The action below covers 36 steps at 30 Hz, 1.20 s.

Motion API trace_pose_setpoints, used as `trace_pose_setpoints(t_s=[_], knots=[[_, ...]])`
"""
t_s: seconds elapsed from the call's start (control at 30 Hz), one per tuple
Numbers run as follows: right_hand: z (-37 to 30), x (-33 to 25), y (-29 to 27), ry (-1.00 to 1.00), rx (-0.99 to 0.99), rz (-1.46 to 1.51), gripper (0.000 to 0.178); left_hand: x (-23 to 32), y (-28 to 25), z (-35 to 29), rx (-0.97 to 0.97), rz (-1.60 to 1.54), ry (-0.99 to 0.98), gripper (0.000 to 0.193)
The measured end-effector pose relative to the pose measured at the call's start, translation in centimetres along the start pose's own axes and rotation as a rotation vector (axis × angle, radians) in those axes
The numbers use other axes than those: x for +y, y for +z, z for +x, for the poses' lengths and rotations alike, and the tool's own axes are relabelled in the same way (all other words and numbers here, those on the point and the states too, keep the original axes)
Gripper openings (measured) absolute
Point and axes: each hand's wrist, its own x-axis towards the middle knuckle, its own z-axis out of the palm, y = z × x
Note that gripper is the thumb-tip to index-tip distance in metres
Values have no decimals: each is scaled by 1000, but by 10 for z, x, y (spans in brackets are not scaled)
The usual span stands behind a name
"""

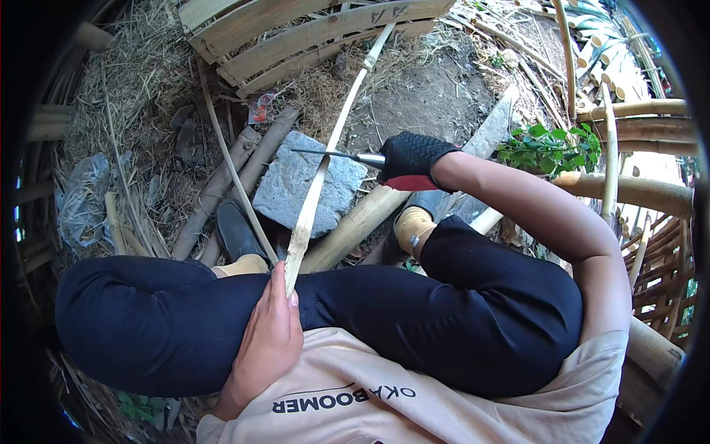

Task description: The person shaves a piece of bamboo using a blade while holding the wood steady by hand against their leg.

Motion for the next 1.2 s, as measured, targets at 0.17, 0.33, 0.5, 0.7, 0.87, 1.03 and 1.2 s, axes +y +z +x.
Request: trace_pose_setpoints(t_s=[0.17, 0.33, 0.5, 0.7, 0.87, 1.03, 1.2], knots=[[-3, 0, -14, 52, 75, -190, 30, -2, 3, 3, 13, 13, 36, 52], [15, 7, -36, 202, 116, -290, 26, -2, 0, 1, 15, 5, 31, 52], [17, 88, -65, 310, 249, -383, 28, -1, 0, 0, -2, -48, 43, 53], [29, 56, -29, 199, 106, -126, 35, -4, 1, -1, 15, -26, 32, 53], [8, 1, -11, 3, 41, -58, 31, 1, 2, -1, 8, -50, 1, 57], [3, -15, -5, -50, 45, -84, 29, 4, 1, -1, 4, -87, -15, 60], [6, -6, -17, 12, 109, -231, 27, 2, 1, -1, -4, -82, -39, 61]])
